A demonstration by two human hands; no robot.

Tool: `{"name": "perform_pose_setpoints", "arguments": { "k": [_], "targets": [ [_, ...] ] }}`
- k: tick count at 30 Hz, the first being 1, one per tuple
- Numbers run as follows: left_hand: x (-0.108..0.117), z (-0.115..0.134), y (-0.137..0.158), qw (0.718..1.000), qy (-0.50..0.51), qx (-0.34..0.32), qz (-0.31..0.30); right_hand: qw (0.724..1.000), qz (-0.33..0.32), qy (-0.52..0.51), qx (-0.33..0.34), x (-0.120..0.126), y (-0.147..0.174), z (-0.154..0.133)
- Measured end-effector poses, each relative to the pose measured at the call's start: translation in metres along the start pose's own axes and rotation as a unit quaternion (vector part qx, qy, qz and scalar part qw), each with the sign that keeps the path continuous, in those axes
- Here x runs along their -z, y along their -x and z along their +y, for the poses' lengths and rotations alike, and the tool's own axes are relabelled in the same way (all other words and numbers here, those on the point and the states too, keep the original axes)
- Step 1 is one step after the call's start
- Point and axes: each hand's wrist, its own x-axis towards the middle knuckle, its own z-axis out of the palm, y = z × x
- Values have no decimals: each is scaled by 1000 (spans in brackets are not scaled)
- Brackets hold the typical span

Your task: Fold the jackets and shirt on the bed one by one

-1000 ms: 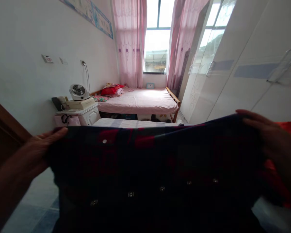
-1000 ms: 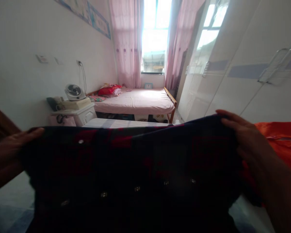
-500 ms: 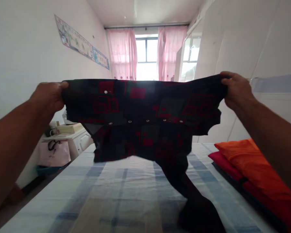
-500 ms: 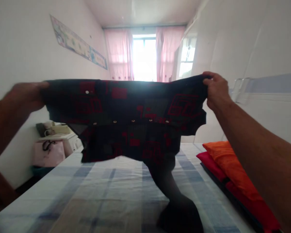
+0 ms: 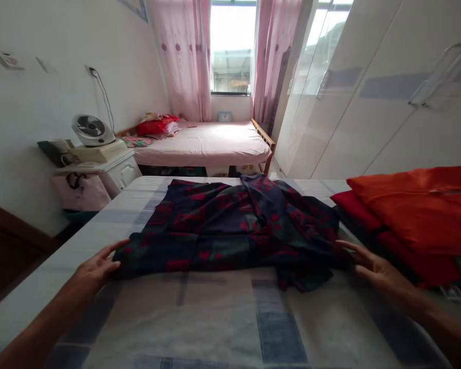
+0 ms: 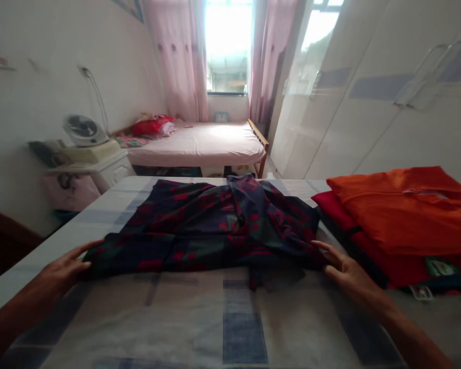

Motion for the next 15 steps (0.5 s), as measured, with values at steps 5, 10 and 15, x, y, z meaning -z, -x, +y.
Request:
{"name": "perform_pose_setpoints", "arguments": {
  "k": [5,10,15],
  "targets": [
    [-8,7,3,997,-57,-46,31,999,-11,9,-41,-8,-20,-14],
    [-17,14,-1,991,-56,-108,46,998,-5,56,13,-34,-36,-49],
    [2,18,12,989,3,-140,42,975,83,-200,-49,6,-1,-61]
  ]
}}
